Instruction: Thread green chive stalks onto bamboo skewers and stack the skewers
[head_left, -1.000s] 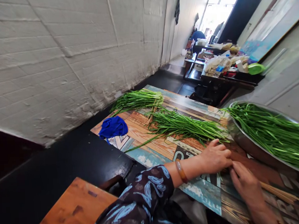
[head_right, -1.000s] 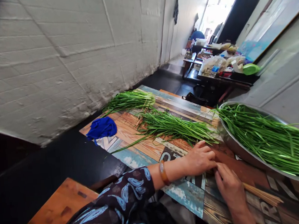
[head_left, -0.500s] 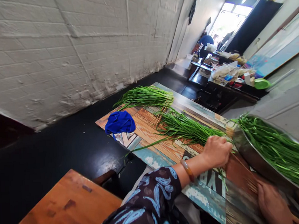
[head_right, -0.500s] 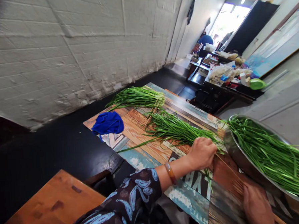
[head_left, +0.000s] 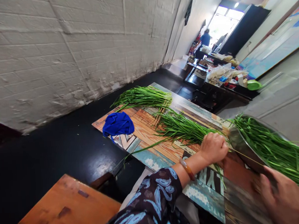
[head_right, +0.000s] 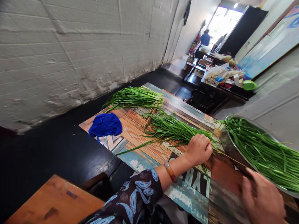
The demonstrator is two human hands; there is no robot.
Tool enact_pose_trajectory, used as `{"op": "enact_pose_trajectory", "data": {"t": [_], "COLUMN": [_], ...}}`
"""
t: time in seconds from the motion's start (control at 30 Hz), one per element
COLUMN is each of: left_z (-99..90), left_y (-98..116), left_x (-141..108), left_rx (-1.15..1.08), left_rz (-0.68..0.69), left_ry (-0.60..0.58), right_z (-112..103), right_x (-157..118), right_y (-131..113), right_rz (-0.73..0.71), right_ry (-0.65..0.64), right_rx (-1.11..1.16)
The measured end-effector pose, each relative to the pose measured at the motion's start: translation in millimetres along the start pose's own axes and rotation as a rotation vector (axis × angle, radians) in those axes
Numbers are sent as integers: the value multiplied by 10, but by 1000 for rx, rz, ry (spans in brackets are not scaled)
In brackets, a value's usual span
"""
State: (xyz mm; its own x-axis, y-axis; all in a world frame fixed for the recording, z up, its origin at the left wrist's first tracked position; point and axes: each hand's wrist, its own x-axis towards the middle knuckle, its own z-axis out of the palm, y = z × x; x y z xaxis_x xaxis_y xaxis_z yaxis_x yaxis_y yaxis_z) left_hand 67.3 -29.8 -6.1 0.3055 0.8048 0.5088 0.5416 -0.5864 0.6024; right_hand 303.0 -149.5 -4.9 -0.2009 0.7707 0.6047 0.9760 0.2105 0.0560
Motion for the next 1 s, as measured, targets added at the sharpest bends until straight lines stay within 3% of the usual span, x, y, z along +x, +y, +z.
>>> {"op": "enact_pose_trajectory", "data": {"t": [0.1, 0.23, 0.3, 0.4, 0.47, 0.53, 0.6, 0.67, 0.83, 0.93, 1.0], "left_z": [10, 19, 35, 46, 33, 11, -1, 6, -3, -221, -515], "left_y": [25, 8, -28, -100, -136, -149, -146, -141, -122, -107, -176], "left_x": [-20, -7, 24, 76, 91, 84, 61, 37, 39, 48, 41], "left_rx": [18, -40, -125, -359, -545, -695, -790, -852, -933, -942, -866], "left_rz": [117, 161, 103, -92, -230, -302, -314, -316, -364, -341, -297], "left_ry": [-32, -25, -7, -24, -123, -252, -325, -325, -114, 16, 67], "right_z": [67, 318, 409, 426, 385, 357, 373, 437, 649, 711, 719], "right_x": [306, 355, 303, 298, 364, 457, 546, 607, 624, 576, 546], "right_y": [-261, -341, -376, -528, -682, -841, -976, -1067, -1061, -986, -968], "right_rz": [-64, -21, 68, 268, 398, 504, 599, 705, 884, 934, 946], "right_ry": [-43, -177, -238, -388, -531, -591, -568, -483, -280, -192, -177], "right_rx": [-40, 133, 276, 589, 858, 1055, 1213, 1353, 1531, 1543, 1531]}}
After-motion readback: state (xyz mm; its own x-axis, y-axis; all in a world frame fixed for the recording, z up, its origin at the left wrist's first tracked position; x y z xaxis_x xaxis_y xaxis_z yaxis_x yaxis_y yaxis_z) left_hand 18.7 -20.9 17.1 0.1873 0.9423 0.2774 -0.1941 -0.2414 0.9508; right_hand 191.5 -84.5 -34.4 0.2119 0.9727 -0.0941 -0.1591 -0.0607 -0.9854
